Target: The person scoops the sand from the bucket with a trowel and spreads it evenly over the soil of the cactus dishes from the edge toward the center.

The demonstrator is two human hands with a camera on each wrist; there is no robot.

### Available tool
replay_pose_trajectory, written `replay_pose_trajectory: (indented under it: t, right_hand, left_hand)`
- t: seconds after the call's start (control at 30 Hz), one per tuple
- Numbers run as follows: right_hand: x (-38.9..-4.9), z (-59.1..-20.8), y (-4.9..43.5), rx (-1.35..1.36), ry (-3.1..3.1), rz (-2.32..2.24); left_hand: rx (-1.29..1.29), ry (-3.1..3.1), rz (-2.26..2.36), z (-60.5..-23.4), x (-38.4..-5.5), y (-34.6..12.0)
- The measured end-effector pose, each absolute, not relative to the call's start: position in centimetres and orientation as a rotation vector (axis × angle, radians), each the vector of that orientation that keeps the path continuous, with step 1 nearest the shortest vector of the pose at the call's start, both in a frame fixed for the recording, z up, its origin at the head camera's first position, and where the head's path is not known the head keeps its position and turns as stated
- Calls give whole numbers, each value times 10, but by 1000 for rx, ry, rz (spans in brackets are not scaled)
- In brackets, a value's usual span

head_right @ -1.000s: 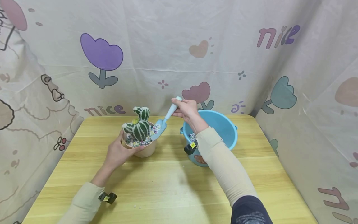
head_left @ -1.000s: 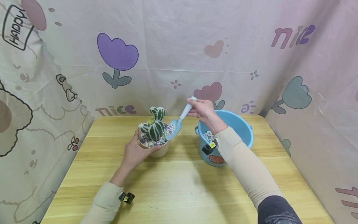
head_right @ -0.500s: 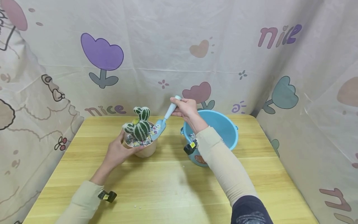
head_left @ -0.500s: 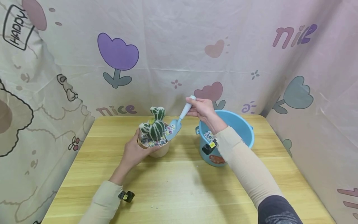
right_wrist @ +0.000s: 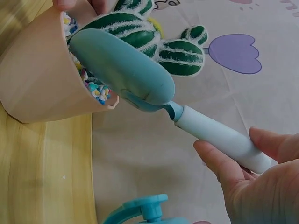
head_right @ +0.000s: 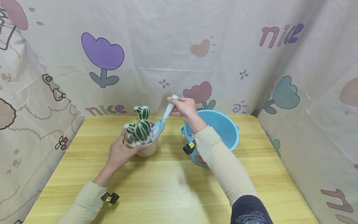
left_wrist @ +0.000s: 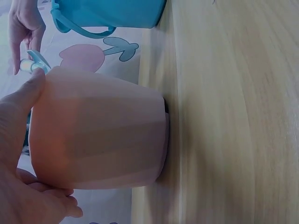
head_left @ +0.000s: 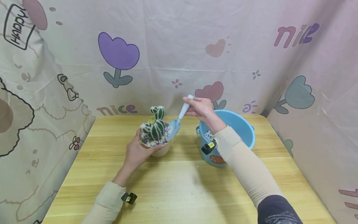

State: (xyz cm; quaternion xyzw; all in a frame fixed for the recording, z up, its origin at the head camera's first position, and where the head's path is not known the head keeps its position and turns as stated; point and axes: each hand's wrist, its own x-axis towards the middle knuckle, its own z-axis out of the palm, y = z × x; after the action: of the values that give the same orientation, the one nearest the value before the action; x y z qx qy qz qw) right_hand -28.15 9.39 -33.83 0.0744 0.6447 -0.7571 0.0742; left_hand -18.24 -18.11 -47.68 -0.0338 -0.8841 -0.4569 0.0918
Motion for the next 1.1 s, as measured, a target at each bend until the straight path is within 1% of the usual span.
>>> replay_pose_trajectory:
  t: [0.4,1.1]
  right_hand:
    - [-279,-334,95,222,1941,-2281]
    - [-275,-328,86,162,2007,-2242]
  left_hand:
    - [-95,-2611,-1364,-477,-182,-178]
    - [-3,-2562,-1336,-475,-176,-164]
